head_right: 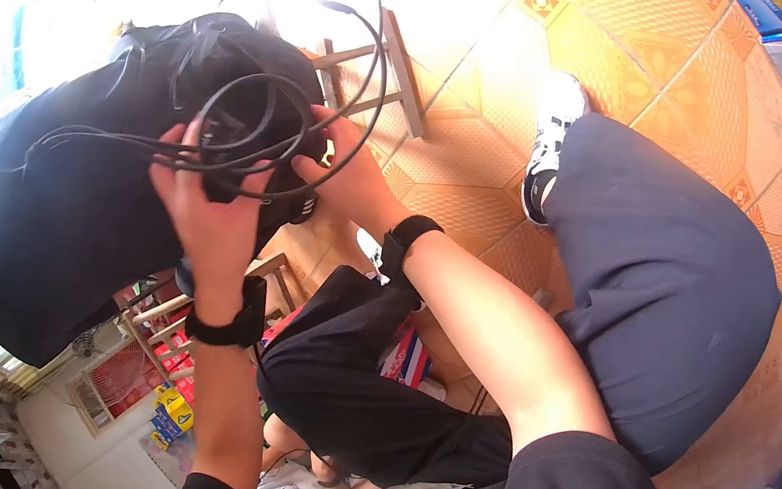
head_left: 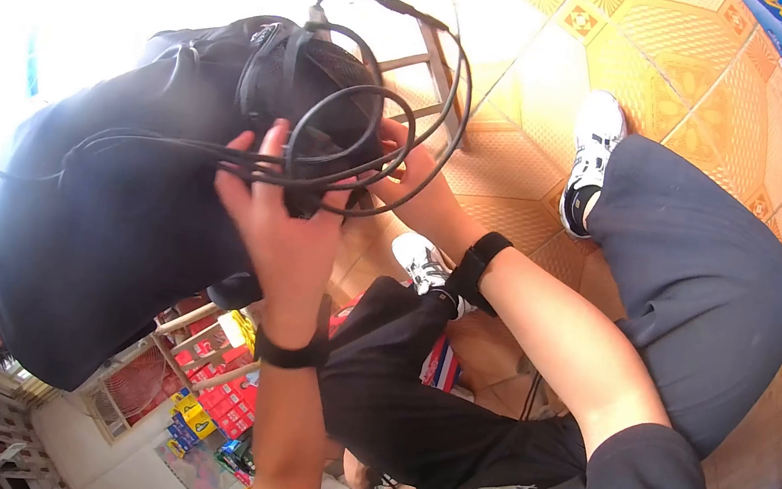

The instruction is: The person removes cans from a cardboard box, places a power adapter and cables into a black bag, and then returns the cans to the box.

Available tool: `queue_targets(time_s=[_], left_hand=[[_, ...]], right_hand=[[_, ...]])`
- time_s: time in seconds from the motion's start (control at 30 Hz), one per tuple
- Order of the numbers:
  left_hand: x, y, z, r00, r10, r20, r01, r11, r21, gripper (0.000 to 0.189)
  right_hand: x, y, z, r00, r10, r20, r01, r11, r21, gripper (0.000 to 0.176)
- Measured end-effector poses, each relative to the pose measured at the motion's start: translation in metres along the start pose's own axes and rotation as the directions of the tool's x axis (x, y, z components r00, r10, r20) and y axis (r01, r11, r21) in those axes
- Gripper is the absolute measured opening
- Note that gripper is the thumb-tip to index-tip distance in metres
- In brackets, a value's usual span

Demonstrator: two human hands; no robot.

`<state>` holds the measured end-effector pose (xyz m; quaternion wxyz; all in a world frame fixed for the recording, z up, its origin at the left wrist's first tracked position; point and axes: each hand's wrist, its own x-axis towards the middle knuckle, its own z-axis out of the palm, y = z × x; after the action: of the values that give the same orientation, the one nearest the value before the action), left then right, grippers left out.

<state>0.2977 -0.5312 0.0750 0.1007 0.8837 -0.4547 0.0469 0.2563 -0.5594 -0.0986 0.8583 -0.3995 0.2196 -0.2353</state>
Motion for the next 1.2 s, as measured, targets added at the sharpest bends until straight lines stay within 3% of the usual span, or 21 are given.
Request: queue_targets(time_s=[0.13, 0.17, 0.2, 0.23, 0.33, 0.47, 0.53, 0.57, 0.67, 0.8, 0.9, 1.07, 1.2], left_hand=[[0.013, 0.004, -0.029, 0.989, 0.026, -0.148, -0.019, 0.998, 0.052, 0.071], [0.016, 0.003, -0.03, 0.987, -0.071, -0.142, 0.051, 0.989, -0.142, 0.07], [0.018, 0.004, -0.031, 0.98, -0.164, -0.115, 0.118, 0.936, -0.331, 0.068], [0.019, 0.01, -0.031, 0.974, -0.213, -0.082, 0.152, 0.874, -0.462, 0.066], [0.021, 0.019, -0.036, 0.964, -0.263, -0.048, 0.208, 0.851, -0.482, 0.068], [0.019, 0.019, -0.038, 0.957, -0.285, -0.051, 0.216, 0.82, -0.529, 0.067], [0.021, 0.012, -0.04, 0.965, -0.253, -0.075, 0.168, 0.808, -0.565, 0.067], [0.021, 0.008, -0.042, 0.969, -0.233, -0.087, 0.153, 0.836, -0.527, 0.067], [0.022, 0.004, -0.044, 0.961, -0.271, -0.048, 0.183, 0.76, -0.624, 0.067], [0.022, 0.009, -0.041, 0.963, -0.261, -0.067, 0.167, 0.772, -0.613, 0.061], [0.023, 0.011, -0.036, 0.959, -0.273, -0.072, 0.174, 0.772, -0.611, 0.059], [0.027, 0.02, -0.039, 0.958, -0.287, -0.027, 0.197, 0.72, -0.666, 0.054], [0.031, 0.027, -0.04, 0.917, -0.399, -0.014, 0.287, 0.684, -0.671, 0.06]], right_hand=[[0.004, -0.007, -0.001, 0.996, 0.075, -0.052, -0.081, 0.989, -0.127, 0.073], [0.011, -0.006, 0.004, 0.988, 0.122, -0.095, -0.134, 0.981, -0.139, 0.078], [0.016, -0.006, 0.003, 0.989, 0.147, -0.02, -0.146, 0.989, 0.038, 0.084], [0.021, -0.004, 0.003, 0.979, 0.202, 0.024, -0.203, 0.977, 0.071, 0.084], [0.029, 0.002, 0.008, 0.965, 0.249, 0.088, -0.257, 0.961, 0.1, 0.081], [0.019, -0.008, 0.002, 0.962, 0.274, 0.011, -0.274, 0.961, 0.036, 0.075], [0.019, 0.003, -0.01, 0.952, 0.206, 0.228, -0.265, 0.926, 0.27, 0.071], [0.014, 0.003, -0.015, 0.958, 0.15, 0.245, -0.216, 0.939, 0.266, 0.069], [0.003, 0.001, -0.016, 0.949, 0.215, 0.23, -0.275, 0.922, 0.271, 0.075], [0.006, 0.002, -0.016, 0.948, 0.203, 0.244, -0.276, 0.907, 0.317, 0.083], [0.015, 0.002, -0.012, 0.958, 0.169, 0.23, -0.238, 0.918, 0.318, 0.082], [0.011, -0.012, -0.017, 0.933, 0.225, 0.281, -0.324, 0.863, 0.386, 0.08], [0.005, -0.002, -0.019, 0.92, 0.268, 0.286, -0.377, 0.806, 0.456, 0.082]])
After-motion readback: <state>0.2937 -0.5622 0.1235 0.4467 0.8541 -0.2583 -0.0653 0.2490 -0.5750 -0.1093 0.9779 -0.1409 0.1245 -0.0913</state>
